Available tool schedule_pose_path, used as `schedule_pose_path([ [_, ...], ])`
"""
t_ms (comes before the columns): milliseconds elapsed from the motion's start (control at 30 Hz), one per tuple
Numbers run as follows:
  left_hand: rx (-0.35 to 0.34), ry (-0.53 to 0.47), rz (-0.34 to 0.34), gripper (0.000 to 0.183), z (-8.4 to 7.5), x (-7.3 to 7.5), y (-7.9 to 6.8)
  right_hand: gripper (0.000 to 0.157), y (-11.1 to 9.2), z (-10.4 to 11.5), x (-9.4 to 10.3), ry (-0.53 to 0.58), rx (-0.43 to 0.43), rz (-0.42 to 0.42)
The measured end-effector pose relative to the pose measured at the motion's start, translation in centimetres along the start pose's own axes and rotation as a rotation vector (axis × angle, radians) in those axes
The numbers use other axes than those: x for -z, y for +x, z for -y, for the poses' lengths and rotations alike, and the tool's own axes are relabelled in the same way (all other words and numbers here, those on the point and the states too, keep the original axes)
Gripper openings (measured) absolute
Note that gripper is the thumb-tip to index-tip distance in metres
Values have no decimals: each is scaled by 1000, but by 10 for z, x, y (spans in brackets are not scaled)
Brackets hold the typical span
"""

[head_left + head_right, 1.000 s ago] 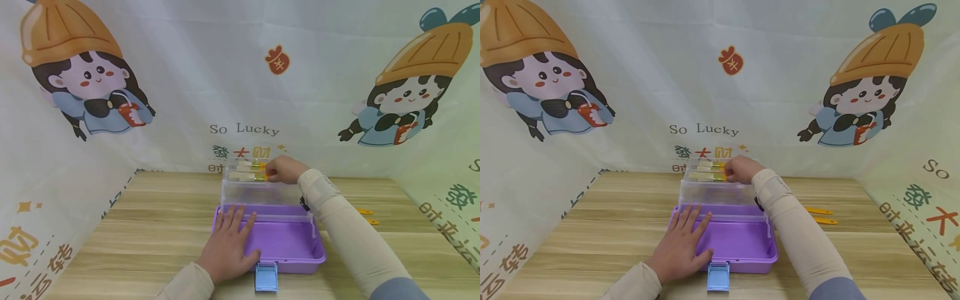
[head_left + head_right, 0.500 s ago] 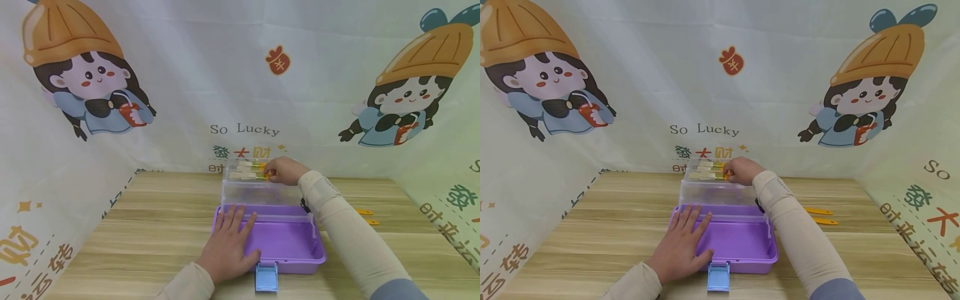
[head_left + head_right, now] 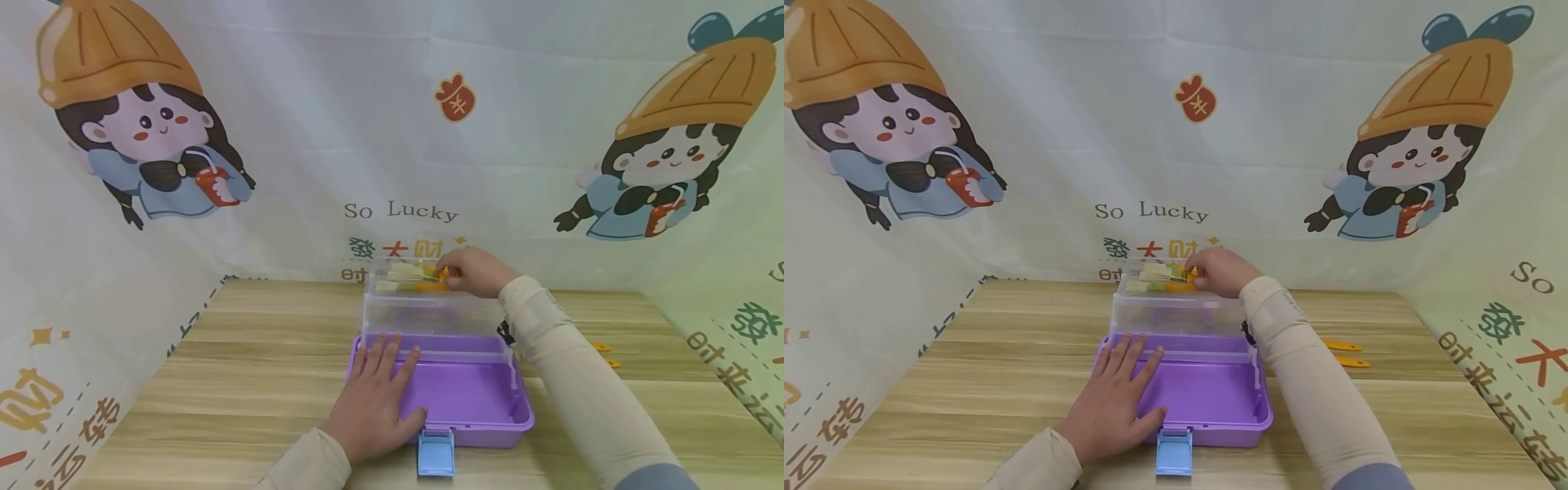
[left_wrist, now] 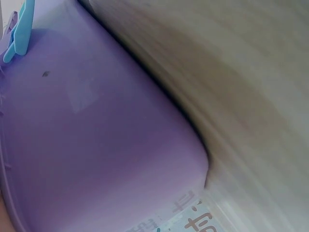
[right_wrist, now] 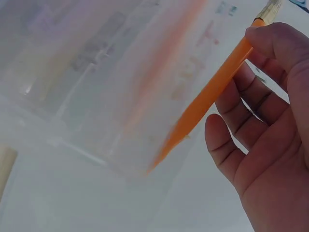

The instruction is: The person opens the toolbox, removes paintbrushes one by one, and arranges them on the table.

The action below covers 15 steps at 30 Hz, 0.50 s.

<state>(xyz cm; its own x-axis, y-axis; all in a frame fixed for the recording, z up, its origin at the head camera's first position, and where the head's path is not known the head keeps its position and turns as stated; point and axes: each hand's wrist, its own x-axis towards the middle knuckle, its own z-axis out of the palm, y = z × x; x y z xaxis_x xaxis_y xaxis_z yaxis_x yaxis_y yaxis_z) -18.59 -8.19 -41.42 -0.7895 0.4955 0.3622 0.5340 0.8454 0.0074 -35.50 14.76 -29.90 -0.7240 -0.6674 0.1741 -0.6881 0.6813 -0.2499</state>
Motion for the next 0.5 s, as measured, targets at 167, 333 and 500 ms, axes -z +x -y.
schedule_pose_path([
  [167,-1,-2,7,81,-1,1,0,25,-11,3,12,55,-23,-11],
  [333,2,-2,14,81,-1,1,0,24,-29,1,19,70,-18,-40],
  [500,-3,-2,0,82,0,1,0,27,-52,-6,23,70,-52,-53],
])
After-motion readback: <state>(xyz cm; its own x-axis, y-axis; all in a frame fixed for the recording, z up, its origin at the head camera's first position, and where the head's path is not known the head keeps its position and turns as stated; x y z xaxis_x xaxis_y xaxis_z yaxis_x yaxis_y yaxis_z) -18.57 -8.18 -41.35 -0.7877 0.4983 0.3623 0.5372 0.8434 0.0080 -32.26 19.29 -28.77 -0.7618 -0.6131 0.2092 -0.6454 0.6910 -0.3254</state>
